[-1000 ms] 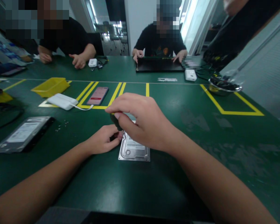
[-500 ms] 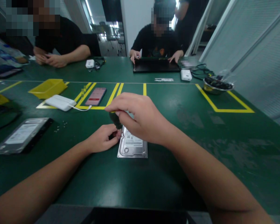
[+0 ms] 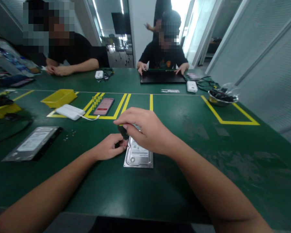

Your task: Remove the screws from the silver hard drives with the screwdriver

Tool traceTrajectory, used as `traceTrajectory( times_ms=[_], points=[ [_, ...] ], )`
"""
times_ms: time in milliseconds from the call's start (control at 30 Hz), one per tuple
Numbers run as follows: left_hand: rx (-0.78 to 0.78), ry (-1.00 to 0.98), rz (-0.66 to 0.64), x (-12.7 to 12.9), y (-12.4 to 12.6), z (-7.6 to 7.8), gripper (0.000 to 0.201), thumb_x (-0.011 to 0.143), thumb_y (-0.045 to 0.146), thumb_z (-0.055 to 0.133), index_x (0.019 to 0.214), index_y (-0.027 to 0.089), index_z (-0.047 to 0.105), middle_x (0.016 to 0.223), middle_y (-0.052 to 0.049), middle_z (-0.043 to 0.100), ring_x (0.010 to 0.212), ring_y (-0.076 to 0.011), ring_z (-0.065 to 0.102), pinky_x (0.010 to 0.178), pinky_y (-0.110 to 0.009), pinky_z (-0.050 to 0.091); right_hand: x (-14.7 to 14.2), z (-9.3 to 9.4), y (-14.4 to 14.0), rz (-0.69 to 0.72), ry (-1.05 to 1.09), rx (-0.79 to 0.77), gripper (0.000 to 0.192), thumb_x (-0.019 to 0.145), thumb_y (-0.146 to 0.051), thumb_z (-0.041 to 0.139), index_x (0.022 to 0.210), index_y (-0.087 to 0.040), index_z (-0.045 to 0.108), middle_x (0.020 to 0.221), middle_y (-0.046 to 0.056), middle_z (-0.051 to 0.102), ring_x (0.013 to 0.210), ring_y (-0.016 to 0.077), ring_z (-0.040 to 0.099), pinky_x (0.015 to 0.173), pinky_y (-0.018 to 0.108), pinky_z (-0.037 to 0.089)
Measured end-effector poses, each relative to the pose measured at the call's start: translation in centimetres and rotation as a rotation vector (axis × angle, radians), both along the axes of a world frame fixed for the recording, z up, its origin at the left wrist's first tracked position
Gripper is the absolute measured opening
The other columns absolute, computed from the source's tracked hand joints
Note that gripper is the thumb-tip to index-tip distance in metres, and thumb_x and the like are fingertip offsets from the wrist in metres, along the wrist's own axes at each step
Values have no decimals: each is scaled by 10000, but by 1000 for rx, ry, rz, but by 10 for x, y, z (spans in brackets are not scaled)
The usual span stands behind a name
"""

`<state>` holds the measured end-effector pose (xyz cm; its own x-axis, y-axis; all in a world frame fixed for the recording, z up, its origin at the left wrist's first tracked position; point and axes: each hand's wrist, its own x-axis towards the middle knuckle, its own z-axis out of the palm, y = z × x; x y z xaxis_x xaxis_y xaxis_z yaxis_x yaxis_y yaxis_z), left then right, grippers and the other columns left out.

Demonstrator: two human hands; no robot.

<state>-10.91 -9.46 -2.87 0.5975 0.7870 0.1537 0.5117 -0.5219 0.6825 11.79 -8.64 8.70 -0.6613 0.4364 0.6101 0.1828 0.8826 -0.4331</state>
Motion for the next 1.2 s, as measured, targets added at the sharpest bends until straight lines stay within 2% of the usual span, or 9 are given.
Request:
traceTrajectory(
  times_ms=[133,567,1000,1200],
  points=[
    [-56,-18,0,-1,2,2,19,802,150,548,800,165,559,716,27,554,649,-116,510,625,-232,396,0,1,0,9,4,6,271,899,-61,501,1065,-132,704,1046,74,723,985,131,650,854,288,515],
    [-212,-60,45,-4,9,1,75,818,234,572,809,161,558,684,39,521,624,-113,468,594,-226,364,1,1,-1,-19,-8,13,280,889,-66,497,1060,-163,697,1049,73,721,981,147,651,858,324,522],
    [-269,-57,111,3,18,8,128,779,277,612,778,157,568,676,31,539,635,-131,494,604,-240,389,5,3,-5,-35,-24,20,268,891,-78,508,1057,-157,703,1052,79,721,982,150,655,862,323,518],
    [-208,-68,158,6,19,6,107,803,260,596,823,154,593,763,9,600,709,-153,535,669,-266,416,4,4,-6,-15,-20,10,235,914,-129,517,1055,-172,700,1049,75,722,985,154,659,866,332,524]
  ],
)
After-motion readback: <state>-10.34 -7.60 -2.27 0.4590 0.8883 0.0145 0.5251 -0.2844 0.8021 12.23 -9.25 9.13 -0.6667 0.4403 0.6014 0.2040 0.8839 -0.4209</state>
